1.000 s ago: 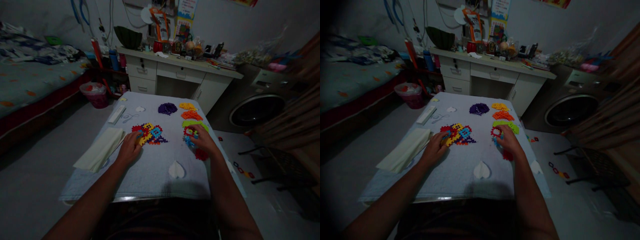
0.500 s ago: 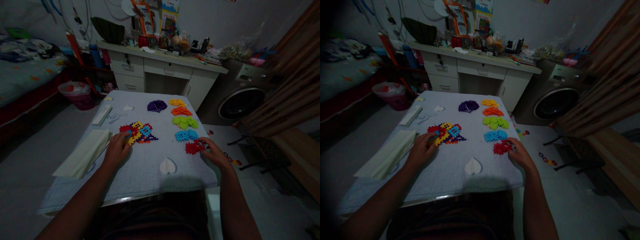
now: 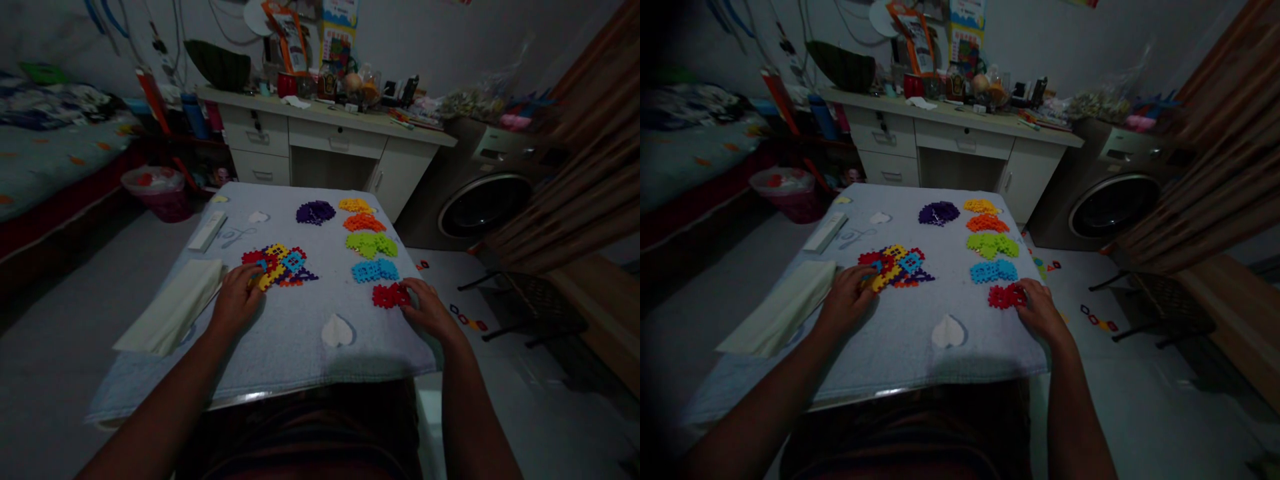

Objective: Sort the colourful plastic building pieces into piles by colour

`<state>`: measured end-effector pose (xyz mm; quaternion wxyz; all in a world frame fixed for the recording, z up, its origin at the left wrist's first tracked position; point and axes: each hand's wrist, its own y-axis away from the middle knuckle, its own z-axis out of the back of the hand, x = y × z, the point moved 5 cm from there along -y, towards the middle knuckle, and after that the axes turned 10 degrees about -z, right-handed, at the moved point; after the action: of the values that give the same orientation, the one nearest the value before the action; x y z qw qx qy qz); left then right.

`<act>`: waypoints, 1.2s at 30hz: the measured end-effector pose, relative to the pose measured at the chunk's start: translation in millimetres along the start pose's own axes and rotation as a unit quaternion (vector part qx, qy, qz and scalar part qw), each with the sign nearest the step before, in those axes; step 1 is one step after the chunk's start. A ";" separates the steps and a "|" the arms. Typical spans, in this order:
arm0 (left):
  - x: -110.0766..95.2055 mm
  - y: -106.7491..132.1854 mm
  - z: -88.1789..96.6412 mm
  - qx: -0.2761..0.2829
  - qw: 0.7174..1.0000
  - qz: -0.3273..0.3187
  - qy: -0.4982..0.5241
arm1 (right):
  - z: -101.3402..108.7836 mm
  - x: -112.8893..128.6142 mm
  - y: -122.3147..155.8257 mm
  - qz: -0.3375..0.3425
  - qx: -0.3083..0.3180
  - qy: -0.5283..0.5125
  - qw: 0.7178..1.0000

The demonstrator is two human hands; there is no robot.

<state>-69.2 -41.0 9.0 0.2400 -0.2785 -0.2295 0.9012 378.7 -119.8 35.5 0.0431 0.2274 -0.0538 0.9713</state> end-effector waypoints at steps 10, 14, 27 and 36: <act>-1.7 -0.6 -0.2 0.006 1.000 0.009 0.016 | -33.0 135.6 -35.3 0.131 0.065 -0.025 0.989; -1.9 0.3 2.2 -0.005 1.000 0.019 0.018 | -79.8 187.9 -54.8 0.178 0.120 -0.003 0.977; 3.3 -3.0 2.4 -0.019 0.996 0.069 0.053 | -117.0 182.5 -83.8 0.126 0.091 -0.144 0.977; 5.6 -2.5 0.4 -0.023 0.995 0.079 0.054 | -112.6 184.4 -131.6 0.050 0.094 -0.247 0.963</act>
<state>-72.8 -36.0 8.4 0.1733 -0.3498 -0.2139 0.8954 179.1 35.5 28.7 -0.0415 0.4600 0.0170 0.8868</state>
